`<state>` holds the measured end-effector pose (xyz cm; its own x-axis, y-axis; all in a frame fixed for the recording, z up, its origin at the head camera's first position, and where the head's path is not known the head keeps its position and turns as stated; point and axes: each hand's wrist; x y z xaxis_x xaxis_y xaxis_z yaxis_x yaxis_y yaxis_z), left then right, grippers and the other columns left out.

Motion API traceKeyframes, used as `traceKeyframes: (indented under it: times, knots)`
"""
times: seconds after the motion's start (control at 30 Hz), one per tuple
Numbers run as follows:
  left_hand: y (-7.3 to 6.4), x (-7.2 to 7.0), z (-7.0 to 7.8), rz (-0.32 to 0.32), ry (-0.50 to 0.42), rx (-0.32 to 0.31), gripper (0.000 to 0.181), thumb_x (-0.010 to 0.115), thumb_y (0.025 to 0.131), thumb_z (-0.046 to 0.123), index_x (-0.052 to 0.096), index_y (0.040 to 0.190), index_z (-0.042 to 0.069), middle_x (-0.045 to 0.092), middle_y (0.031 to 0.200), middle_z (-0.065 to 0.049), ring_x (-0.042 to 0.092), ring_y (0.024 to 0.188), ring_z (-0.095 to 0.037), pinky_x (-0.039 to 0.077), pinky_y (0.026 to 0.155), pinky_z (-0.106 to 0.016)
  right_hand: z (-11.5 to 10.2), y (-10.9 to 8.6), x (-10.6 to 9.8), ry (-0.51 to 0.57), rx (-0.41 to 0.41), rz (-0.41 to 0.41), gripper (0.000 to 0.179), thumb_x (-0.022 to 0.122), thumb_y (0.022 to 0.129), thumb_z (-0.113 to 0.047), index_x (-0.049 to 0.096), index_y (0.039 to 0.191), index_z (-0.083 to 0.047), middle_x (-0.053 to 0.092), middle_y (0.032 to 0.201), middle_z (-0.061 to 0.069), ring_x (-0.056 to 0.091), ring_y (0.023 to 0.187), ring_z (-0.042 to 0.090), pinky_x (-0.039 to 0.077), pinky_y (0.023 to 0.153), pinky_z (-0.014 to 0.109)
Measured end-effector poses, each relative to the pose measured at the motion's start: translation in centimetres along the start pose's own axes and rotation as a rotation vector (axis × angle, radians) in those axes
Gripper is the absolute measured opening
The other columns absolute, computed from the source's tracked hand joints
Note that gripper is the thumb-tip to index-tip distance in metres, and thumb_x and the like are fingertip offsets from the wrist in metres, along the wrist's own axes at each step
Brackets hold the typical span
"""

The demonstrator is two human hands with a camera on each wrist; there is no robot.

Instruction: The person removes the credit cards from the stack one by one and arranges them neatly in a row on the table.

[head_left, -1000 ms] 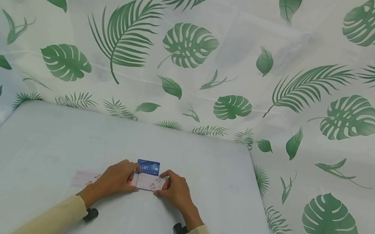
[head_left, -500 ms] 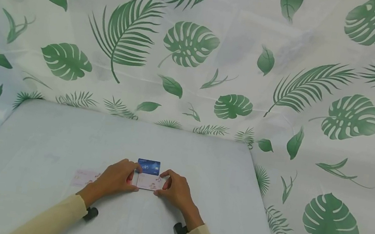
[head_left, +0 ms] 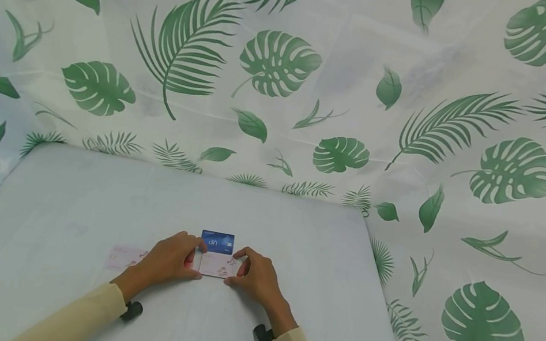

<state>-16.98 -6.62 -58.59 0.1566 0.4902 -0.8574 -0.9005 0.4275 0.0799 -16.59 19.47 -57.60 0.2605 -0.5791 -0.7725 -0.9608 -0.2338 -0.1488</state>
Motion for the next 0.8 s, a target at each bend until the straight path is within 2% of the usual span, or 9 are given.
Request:
traceKeyframes:
  times: [0.3, 0.8]
  knots:
    - [-0.05, -0.16, 0.36, -0.035, -0.005, -0.033, 0.055, 0.095, 0.078, 0.044, 0.071, 0.123, 0.023, 0.051, 0.084, 0.008, 0.047, 0.082, -0.008, 0.043, 0.072, -0.023, 0.11, -0.14, 0.02, -0.003, 0.006, -0.005, 0.055, 0.096, 0.078, -0.026, 0.070, 0.126, -0.019, 0.061, 0.077, -0.008, 0.055, 0.070, 0.009, 0.045, 0.067, 0.025]
    - [-0.42, 0.13, 0.42, -0.010, 0.024, 0.022, 0.050, 0.094, 0.078, 0.045, 0.073, 0.119, 0.024, 0.051, 0.084, 0.011, 0.046, 0.081, -0.007, 0.042, 0.071, -0.022, 0.12, -0.76, -0.41, -0.001, 0.001, -0.008, 0.056, 0.098, 0.076, -0.023, 0.071, 0.124, -0.019, 0.062, 0.077, -0.007, 0.055, 0.070, 0.009, 0.045, 0.069, 0.025]
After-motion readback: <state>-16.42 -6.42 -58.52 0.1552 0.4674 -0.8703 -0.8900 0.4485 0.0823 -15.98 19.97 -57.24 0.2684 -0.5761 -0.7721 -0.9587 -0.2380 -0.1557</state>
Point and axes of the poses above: each hand's wrist, its own y-axis towards the middle knuckle, its own x-axis out of the palm, z = x × y
